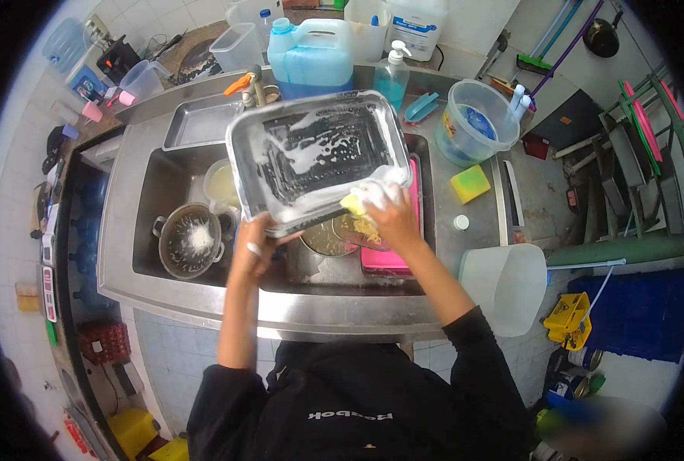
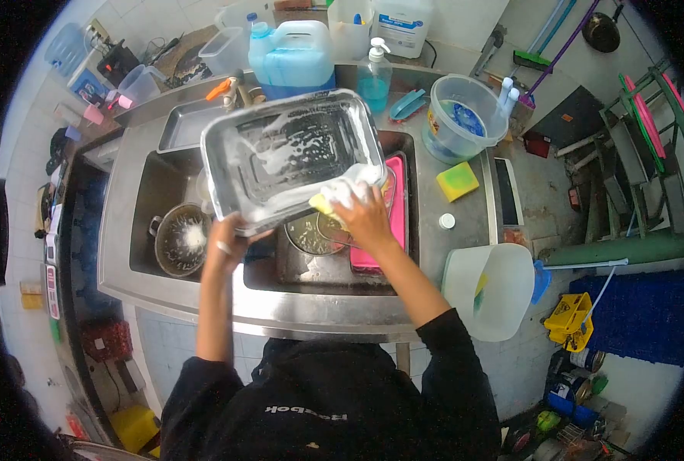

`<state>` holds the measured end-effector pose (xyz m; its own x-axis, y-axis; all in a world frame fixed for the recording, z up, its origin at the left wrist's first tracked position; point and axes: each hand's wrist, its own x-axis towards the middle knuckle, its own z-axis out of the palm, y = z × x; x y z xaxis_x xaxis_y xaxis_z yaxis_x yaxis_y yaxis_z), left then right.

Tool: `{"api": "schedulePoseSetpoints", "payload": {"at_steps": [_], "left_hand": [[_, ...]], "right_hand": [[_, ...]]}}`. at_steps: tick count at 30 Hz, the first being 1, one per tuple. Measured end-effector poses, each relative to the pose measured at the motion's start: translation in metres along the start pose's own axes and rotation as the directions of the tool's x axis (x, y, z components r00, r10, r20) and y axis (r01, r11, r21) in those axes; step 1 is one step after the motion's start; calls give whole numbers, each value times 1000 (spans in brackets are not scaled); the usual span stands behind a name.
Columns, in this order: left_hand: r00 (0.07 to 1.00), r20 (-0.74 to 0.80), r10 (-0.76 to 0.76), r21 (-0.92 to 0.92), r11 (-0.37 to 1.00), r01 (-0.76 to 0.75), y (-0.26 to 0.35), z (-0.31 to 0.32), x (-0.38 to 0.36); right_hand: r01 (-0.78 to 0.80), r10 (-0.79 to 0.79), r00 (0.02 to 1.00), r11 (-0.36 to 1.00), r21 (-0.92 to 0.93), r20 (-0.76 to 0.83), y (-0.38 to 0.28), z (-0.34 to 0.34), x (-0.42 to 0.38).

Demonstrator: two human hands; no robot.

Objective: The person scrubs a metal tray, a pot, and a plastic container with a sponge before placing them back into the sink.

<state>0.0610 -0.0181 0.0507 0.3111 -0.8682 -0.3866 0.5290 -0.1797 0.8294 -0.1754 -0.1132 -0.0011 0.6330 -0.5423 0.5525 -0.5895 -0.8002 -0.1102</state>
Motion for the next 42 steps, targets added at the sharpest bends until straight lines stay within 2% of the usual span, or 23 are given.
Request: {"api": "schedulePoseSetpoints", "payload": {"at_steps": [2, 5, 6, 9, 11, 12, 14, 16, 19, 20, 22, 24, 25, 27, 29, 32, 34, 35, 36, 37, 38, 40, 42], "left_hand": [[997, 58, 41, 135, 990, -49, 27, -3, -1], [979, 200, -49, 234, 972, 1, 65, -4, 3], [988, 152, -15, 256, 966, -25, 77, 6, -3], [957, 64, 284, 311, 905, -289, 76, -6, 21], [837, 26, 546, 364, 775, -517, 61, 4, 34], [836, -309, 453, 88, 889, -449, 54, 39, 22], [686, -616, 387, 96, 901, -422, 9, 51, 53], [639, -564, 522, 135, 822, -553, -9, 67, 49], [773, -507, 382, -70, 875, -479, 6, 64, 41], [811, -482, 331, -151, 881, -449, 11, 60, 40], [795, -468, 385, -4, 899, -437, 22, 49, 43], [811, -405, 421, 138, 905, -401, 35, 46, 38], [773, -339, 536, 230, 844, -484, 25, 32, 54], [811, -350, 468, 232, 883, -409, 37, 36, 45], [840, -358, 408, 170, 913, -371, 46, 45, 36], [890, -310, 335, -32, 932, -362, 33, 31, 56], [833, -364, 418, 122, 908, -402, 18, 44, 47], [825, -258, 504, 116, 863, -491, 6, 52, 38], [845, -314, 432, 233, 898, -373, -20, 39, 53], [851, -315, 420, 87, 906, -415, -25, 49, 44], [858, -313, 406, -61, 893, -445, -30, 61, 36], [886, -297, 355, -109, 910, -401, -30, 61, 36], [894, -291, 341, -97, 919, -382, -31, 59, 35]], "right_hand": [[20, -21, 999, 1000, -7, -34, 15, -6, 7], [86, -88, 991, 996, -17, -104, 28, -18, 21], [90, -89, 989, 996, 10, -117, 28, -20, 25], [80, -69, 984, 995, 58, -166, 16, -22, 38], [48, -36, 977, 997, 52, -210, -15, -23, 50], [27, -6, 978, 995, 98, -209, -32, -24, 55], [52, -19, 973, 989, 142, -229, -65, -28, 67], [-34, 39, 999, 987, 160, -29, -88, -33, 68], [-17, -6, 983, 992, 124, 184, -82, -28, 50], [58, -72, 982, 995, 83, 174, -74, -25, 43], [209, -207, 965, 978, 2, 158, -55, -19, 29], [212, -194, 970, 969, -124, 147, -33, -13, 26], [222, -190, 968, 954, -203, 165, -11, -2, 22], [182, -147, 979, 942, -283, 139, 15, 0, 33], [75, -60, 996, 958, -278, 61, 24, -11, 45], [91, -89, 996, 983, -156, 23, 13, -5, 40], [79, -82, 996, 990, -119, -29, 5, -2, 42], [78, -81, 997, 991, -105, -20, 0, -3, 43], [78, -79, 997, 993, -93, -9, -6, -5, 43], [-36, 36, 998, 999, 0, 57, -19, -10, 46], [5, -9, 998, 998, 68, 66, -31, -10, 46], [75, -91, 993, 977, 199, 73, -54, -10, 42], [131, -138, 990, 970, 204, 21, -80, -17, 35]]}}
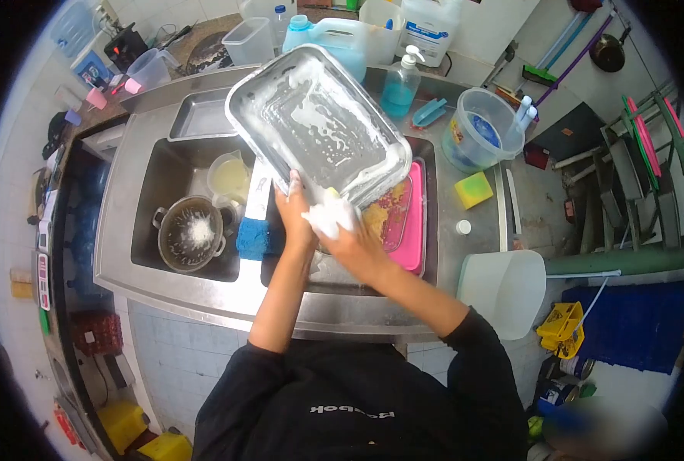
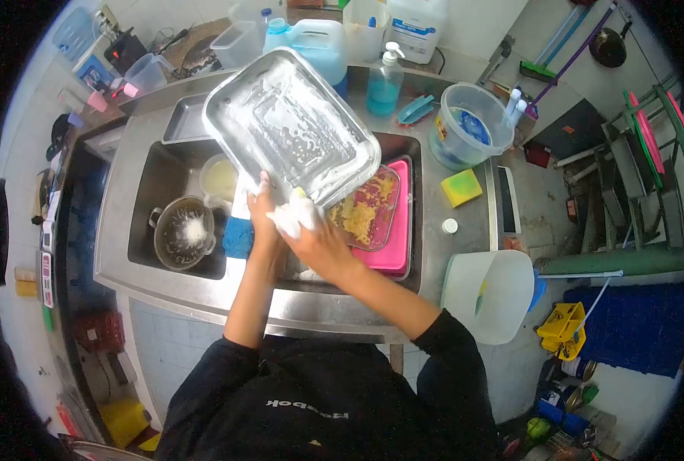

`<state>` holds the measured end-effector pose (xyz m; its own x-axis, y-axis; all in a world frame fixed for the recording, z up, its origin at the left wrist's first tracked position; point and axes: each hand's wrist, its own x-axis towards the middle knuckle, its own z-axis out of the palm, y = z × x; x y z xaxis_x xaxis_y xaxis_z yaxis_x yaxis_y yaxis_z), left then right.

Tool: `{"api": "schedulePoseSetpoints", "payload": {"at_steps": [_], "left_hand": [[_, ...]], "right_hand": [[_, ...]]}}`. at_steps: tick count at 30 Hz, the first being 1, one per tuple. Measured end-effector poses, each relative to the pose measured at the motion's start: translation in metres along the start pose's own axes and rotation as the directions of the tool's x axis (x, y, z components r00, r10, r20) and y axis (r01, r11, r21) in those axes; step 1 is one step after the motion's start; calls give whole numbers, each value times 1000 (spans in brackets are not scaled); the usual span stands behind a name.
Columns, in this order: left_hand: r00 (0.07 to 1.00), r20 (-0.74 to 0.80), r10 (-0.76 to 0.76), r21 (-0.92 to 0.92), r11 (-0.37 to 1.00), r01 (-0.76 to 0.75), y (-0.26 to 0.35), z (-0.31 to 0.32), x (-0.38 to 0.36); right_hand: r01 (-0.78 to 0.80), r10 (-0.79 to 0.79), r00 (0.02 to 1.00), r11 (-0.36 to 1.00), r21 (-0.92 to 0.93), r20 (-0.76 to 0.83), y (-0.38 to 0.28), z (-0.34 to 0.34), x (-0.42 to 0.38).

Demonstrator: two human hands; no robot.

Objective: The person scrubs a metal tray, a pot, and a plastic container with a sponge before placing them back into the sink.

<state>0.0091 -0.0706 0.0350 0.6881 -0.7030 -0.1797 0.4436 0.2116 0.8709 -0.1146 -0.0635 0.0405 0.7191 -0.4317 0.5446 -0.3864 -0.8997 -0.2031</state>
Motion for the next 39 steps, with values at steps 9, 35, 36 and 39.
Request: {"api": "schedulePoseSetpoints", "payload": {"at_steps": [9, 35, 36, 39], "left_hand": [[983, 168, 70, 266, 957, -114, 18, -29, 12], [504, 495, -708, 95, 621, 778, -64, -52, -24], [335, 658, -674, 249, 615, 748, -87, -86, -8], [518, 541, -662, 334, 735, 590, -80, -59, -30]], "right_hand": [[0, 14, 989, 996, -92, 145, 93, -38, -16], [-378, 487, 681, 874, 306, -547, 19, 50, -30], [-544, 760, 479, 650, 531, -439, 30, 48, -19], [-590, 792, 444, 610, 529, -419, 86, 26, 5]]}}
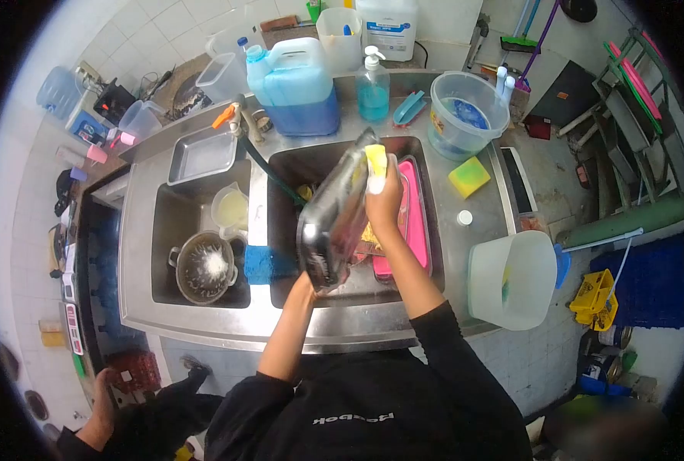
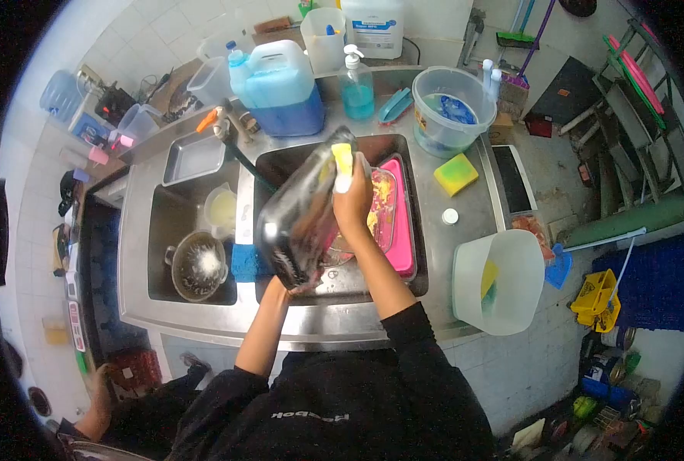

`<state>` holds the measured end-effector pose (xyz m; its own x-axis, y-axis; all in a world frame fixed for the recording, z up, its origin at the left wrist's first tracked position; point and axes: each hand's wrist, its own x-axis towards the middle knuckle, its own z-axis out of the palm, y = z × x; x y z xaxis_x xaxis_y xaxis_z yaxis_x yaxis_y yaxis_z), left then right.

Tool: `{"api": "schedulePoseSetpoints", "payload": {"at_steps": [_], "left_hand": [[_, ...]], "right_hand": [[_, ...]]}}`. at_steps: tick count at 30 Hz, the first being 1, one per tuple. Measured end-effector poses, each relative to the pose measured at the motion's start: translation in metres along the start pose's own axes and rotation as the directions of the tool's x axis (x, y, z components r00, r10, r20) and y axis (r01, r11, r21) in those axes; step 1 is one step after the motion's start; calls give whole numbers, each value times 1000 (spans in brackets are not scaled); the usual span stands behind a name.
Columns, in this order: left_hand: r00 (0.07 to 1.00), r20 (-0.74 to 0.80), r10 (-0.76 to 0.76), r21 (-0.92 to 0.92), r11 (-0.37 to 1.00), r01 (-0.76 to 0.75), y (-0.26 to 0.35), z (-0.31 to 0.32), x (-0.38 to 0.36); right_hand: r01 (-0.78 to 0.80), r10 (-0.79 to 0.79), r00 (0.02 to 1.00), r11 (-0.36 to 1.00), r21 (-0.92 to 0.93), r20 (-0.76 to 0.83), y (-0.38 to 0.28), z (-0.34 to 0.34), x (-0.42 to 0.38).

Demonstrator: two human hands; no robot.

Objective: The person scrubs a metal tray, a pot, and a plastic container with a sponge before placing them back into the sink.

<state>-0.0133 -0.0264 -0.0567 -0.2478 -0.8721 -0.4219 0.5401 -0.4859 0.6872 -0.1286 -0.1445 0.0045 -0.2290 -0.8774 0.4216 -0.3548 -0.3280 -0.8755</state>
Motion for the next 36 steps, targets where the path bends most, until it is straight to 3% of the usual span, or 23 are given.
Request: {"api": "schedulePoseSetpoints", "payload": {"at_steps": [2, 3, 4, 5, 7, 9, 11, 13, 14, 15, 17, 20, 22, 25, 26, 27, 28, 30, 31, 32, 33, 35, 36], "left_hand": [[975, -70, -210, -206, 960, 192, -7, -14, 7], [984, -13, -176, -202, 965, 170, -7, -16, 7], [989, 44, -140, -201, 969, 147, -8, -17, 7], [987, 51, -155, -241, 957, 163, -10, -22, 9], [982, 63, -176, -323, 928, 187, -17, -34, 14], [977, 65, -201, -419, 883, 209, -31, -46, 11], [975, 150, -166, -376, 902, 211, 9, 7, -14], [975, 97, -202, -240, 945, 220, 7, 8, -12], [971, 96, -218, -323, 916, 237, 8, 10, -10], [947, 251, -200, -382, 879, 287, -20, -38, 7], [971, 146, -192, -464, 853, 238, -20, -30, 4], [982, -20, -187, -566, 812, 144, -9, -9, -3], [975, -135, -176, -623, 780, 55, 0, -3, -3], [945, -90, -315, -401, 880, 255, 3, -9, -2], [923, 244, -296, -445, 812, 378, 4, -12, -4], [921, 232, -313, -464, 797, 387, 2, -12, -2], [917, 222, -331, -482, 781, 398, -2, -10, 2], [925, 155, -346, -422, 824, 379, -4, -12, 6], [937, 98, -335, -340, 874, 348, -1, -15, 9], [947, 43, -318, -254, 913, 318, 3, -19, 12], [956, -11, -294, -165, 943, 288, 7, -24, 14], [969, -113, -219, 15, 975, 222, 17, -33, 17], [883, 221, -414, -221, 861, 458, 31, -25, 7]], "right_hand": [[-32, 24, 986, 998, 45, 164, -30, -5, -1], [-74, 64, 964, 997, 29, 257, -47, -4, -21], [230, -214, 945, 973, -37, 249, -62, -12, -39], [513, -476, 842, 852, -102, 255, -71, -18, -54], [476, -498, 819, 867, 149, 286, -58, -13, -76], [496, -486, 853, 869, -3, 190, -44, -15, -71], [192, -183, 978, 978, -83, 104, -48, -12, -39], [100, -106, 978, 994, 43, 179, -39, -12, -11], [110, -118, 968, 993, 53, 220, -45, -17, -25], [326, -320, 934, 945, -11, 157, -43, -11, -35], [535, -539, 806, 840, 90, 243, -51, -15, -55], [679, -708, 649, 704, 207, 280, -5, 3, -88], [709, -734, 613, 674, 208, 292, 0, -4, -82], [742, -762, 559, 635, 213, 327, 0, -17, -74], [586, -624, 692, 779, 221, 364, -4, -15, -70], [186, -118, 753, 982, -37, 647, -7, -13, -73], [238, -206, 797, 971, 20, 568, -11, -5, -70], [520, -498, 754, 851, 74, 428, -23, -2, -67], [714, -680, 629, 697, 65, 377, -31, -7, -69], [754, -743, 521, 631, 181, 419, -31, -9, -70], [746, -727, 480, 632, 207, 491, -31, -23, -74], [532, -596, 655, 800, 277, 464, -6, -23, -75], [333, -332, 831, 940, 77, 447, 33, -7, -85]]}}
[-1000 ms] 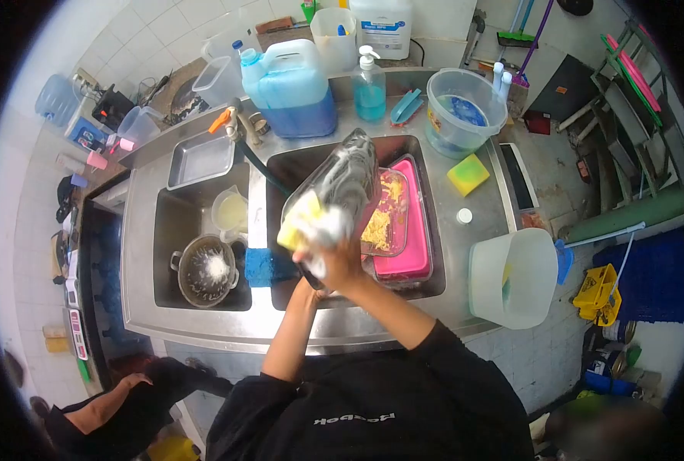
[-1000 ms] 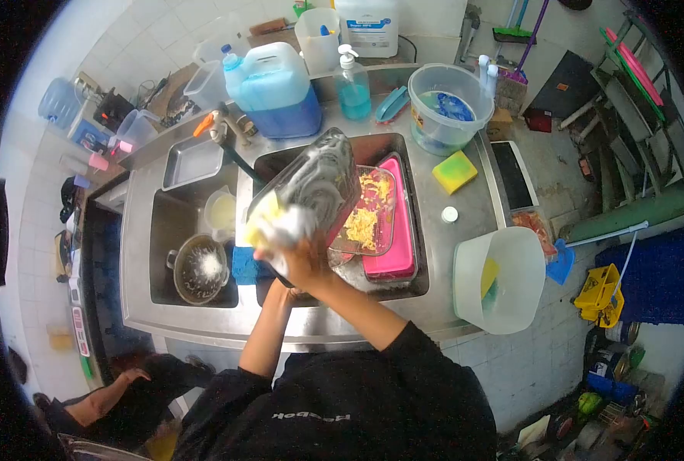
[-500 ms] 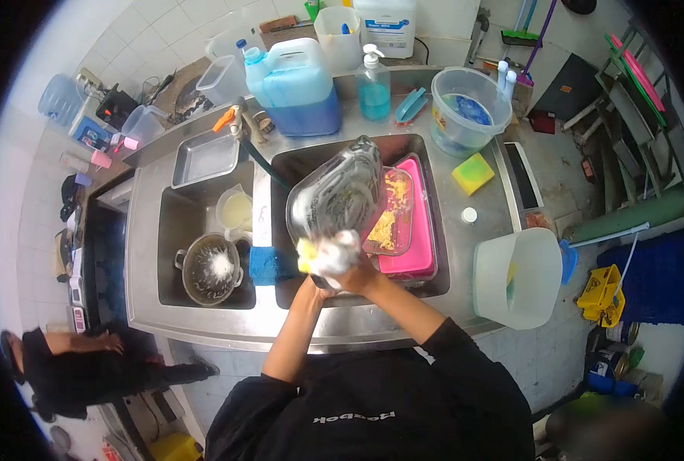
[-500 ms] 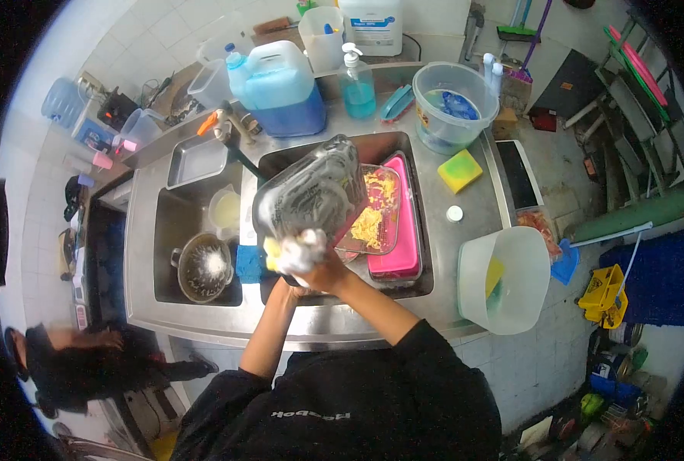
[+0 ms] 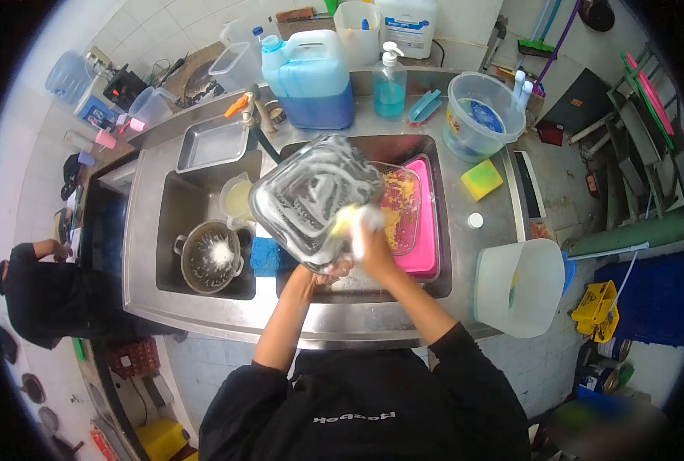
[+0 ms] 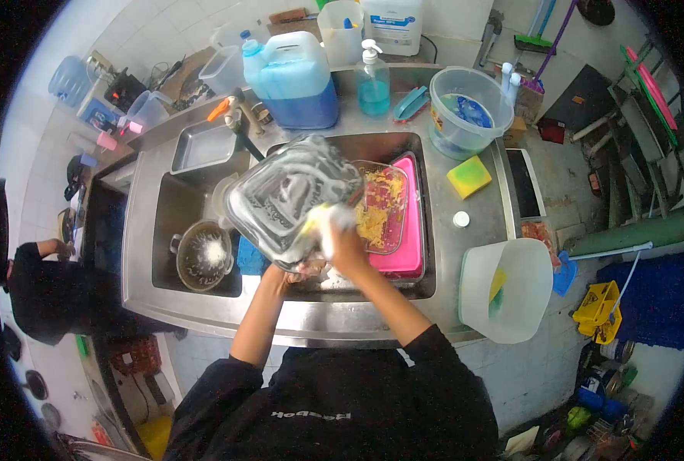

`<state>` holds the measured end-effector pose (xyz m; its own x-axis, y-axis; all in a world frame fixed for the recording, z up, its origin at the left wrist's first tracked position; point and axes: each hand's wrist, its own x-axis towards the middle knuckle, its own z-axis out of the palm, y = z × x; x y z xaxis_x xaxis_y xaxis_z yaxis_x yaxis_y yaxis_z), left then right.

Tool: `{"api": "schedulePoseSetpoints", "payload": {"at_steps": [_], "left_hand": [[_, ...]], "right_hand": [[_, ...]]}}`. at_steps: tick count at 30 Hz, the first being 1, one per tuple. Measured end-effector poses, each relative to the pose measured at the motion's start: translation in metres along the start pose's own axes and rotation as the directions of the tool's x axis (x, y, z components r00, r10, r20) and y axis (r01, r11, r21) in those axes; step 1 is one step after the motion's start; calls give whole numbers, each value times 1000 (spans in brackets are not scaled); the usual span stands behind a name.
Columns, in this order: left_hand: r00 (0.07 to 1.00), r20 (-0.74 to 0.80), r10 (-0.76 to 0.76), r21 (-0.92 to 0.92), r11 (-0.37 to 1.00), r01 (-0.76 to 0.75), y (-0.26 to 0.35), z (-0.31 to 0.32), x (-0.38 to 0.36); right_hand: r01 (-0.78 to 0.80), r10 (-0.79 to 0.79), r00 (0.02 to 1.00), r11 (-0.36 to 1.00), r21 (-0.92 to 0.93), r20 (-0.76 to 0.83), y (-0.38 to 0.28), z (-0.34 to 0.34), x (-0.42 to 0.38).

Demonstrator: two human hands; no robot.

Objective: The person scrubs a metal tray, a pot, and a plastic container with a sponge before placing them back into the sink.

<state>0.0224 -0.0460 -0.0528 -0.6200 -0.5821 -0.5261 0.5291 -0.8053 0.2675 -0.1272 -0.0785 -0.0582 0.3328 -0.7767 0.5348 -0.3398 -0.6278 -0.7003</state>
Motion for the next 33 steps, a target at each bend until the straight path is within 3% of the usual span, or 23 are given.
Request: {"api": "schedulePoseSetpoints", "payload": {"at_steps": [1, 2, 3, 4, 5, 6, 7, 8, 11, 13, 14, 15, 16, 17, 19, 21, 23, 25, 26, 27, 30, 32, 33], "left_hand": [[981, -183, 64, -15, 998, -68, -1, 46, -10], [999, -46, 12, -62, 998, -14, -12, 18, 2], [995, 99, -35, -95, 994, 45, -20, -9, 16], [957, 290, 31, -114, 993, 3, -20, 13, 11], [966, -154, 207, 444, 888, -119, -24, -6, 20], [958, -161, 237, 379, 911, -162, -28, -19, 31], [948, -171, 267, 312, 928, -205, -30, -31, 42], [936, -185, 298, 244, 937, -250, -32, -43, 52], [887, -254, 385, 40, 921, -388, -35, -71, 69], [949, -172, 263, -111, 952, -284, -19, -2, 24], [971, -130, 199, -179, 959, -221, -11, 34, 0], [983, 140, 120, -161, 982, -97, -14, 21, -1], [960, 270, 71, -187, 982, -20, -23, 8, 10], [960, 189, 206, -249, 956, -156, -32, -18, 17], [954, -133, 267, -216, 932, -291, -35, -25, 15], [858, -416, 301, -132, 914, -385, -32, -27, 23], [801, -494, 339, -34, 913, -407, -25, -28, 26], [788, -486, 379, 68, 915, -398, -18, -28, 24], [793, -467, 391, 112, 916, -386, -16, -29, 23], [808, -438, 395, 157, 918, -364, -12, -30, 22], [871, -325, 369, 295, 915, -277, 0, -22, 37], [921, -248, 300, 369, 909, -196, 3, -12, 57], [939, -217, 267, 408, 898, -161, 1, -4, 66]], "right_hand": [[-233, 231, 972, 971, 58, 42, 4, -5, 14], [-455, 448, 890, 885, 99, 81, 8, -11, 28], [-460, 460, 887, 870, 177, 42, 11, -12, 35], [-378, 376, 925, 911, 162, 47, 7, -4, 32], [-298, 293, 955, 944, 144, 55, -2, 6, 23], [-362, 345, 887, 932, -3, 308, -46, -15, 22], [-62, 120, 964, 969, -239, 236, -48, -1, 13], [201, -158, 975, 931, -306, 158, -68, -7, 11], [199, -164, 935, 977, -80, 313, -56, -19, -7], [-88, 75, 989, 991, 97, 130, -26, -11, -20], [-213, 197, 970, 971, 109, 143, -16, -9, -19], [-336, 317, 936, 934, 120, 153, -6, -7, -18], [-452, 431, 888, 882, 130, 161, 4, -6, -16], [-317, 304, 937, 947, 56, 171, -14, -9, -12], [-17, 32, 983, 996, -88, 180, -50, -16, -3], [118, -97, 974, 988, -96, 203, -38, -20, -12], [-213, 208, 977, 965, -150, -52, -4, -25, -8], [-446, 405, 857, 893, -64, -317, 69, -24, 23], [-574, 577, 768, 813, 100, -278, 54, -39, 38], [-472, 482, 819, 874, 111, -310, 47, -41, 49], [-210, 389, 853, 867, 453, -349, -22, -22, 50], [-263, 343, 908, 914, 309, -241, -86, -22, 37], [-139, 134, 982, 990, -24, -129, -78, 7, 28]]}}
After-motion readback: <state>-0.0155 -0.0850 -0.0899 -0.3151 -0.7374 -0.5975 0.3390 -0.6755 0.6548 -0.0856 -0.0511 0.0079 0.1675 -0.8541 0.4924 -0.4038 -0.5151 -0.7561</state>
